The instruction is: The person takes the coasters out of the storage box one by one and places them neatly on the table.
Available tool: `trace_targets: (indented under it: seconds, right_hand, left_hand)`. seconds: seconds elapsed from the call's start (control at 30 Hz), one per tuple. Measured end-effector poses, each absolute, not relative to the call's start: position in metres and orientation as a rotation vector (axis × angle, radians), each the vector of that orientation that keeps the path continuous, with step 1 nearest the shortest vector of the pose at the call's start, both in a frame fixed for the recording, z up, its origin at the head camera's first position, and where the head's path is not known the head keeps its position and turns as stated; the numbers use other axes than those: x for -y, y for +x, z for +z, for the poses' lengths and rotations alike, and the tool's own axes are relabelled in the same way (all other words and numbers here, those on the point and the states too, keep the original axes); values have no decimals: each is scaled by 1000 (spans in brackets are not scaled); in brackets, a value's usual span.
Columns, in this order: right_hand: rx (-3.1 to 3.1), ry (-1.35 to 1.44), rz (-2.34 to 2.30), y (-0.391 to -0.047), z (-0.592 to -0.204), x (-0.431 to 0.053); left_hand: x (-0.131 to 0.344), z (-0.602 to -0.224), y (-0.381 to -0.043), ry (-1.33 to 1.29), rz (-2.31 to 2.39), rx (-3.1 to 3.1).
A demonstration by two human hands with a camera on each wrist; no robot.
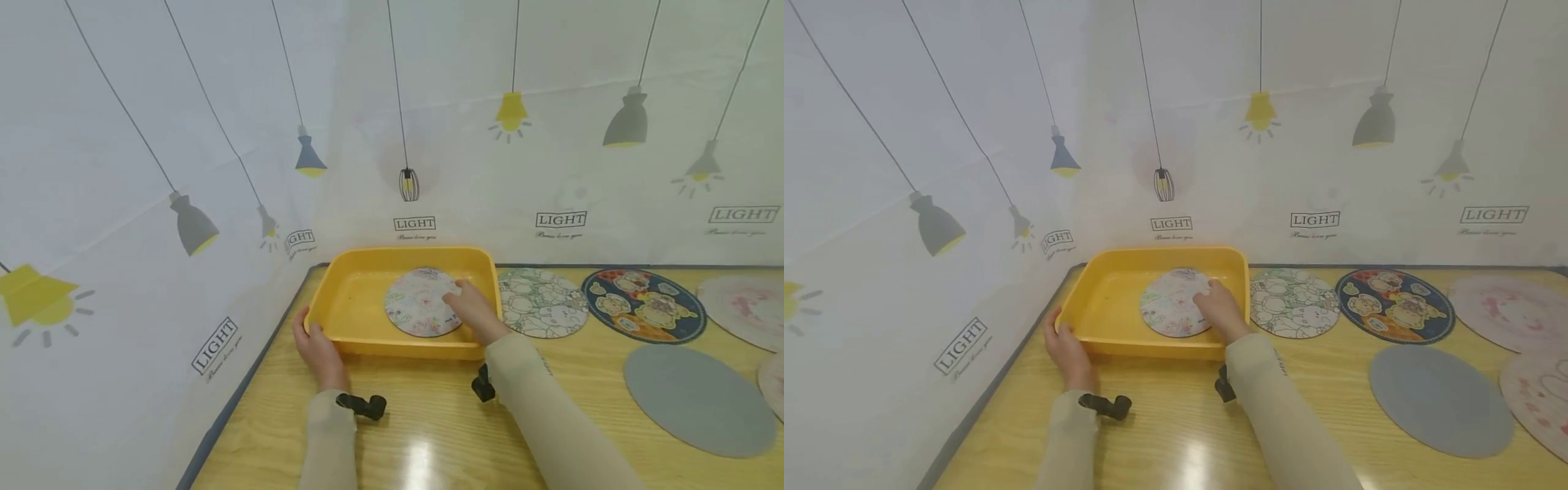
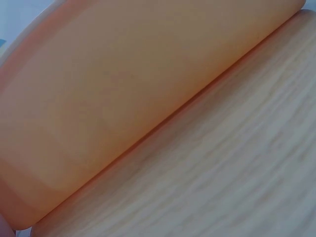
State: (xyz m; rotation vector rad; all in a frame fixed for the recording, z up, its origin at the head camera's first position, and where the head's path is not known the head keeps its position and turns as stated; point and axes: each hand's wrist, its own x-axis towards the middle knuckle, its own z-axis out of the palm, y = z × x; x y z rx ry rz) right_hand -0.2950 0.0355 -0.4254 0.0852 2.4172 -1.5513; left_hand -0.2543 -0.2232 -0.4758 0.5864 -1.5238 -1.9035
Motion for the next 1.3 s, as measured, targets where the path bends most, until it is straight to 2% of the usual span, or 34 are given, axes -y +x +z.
trace_targets:
  seconds: [0.67, 1.3]
  right_hand:
    - [-2397, 48, -1385, -296, -430, -36]
    - [-2373, 166, -1627, -301, -428, -35]
  left_hand:
    - [222, -479, -255, 584, -1929, 1504]
    - [223, -475, -254, 597, -1900, 1498]
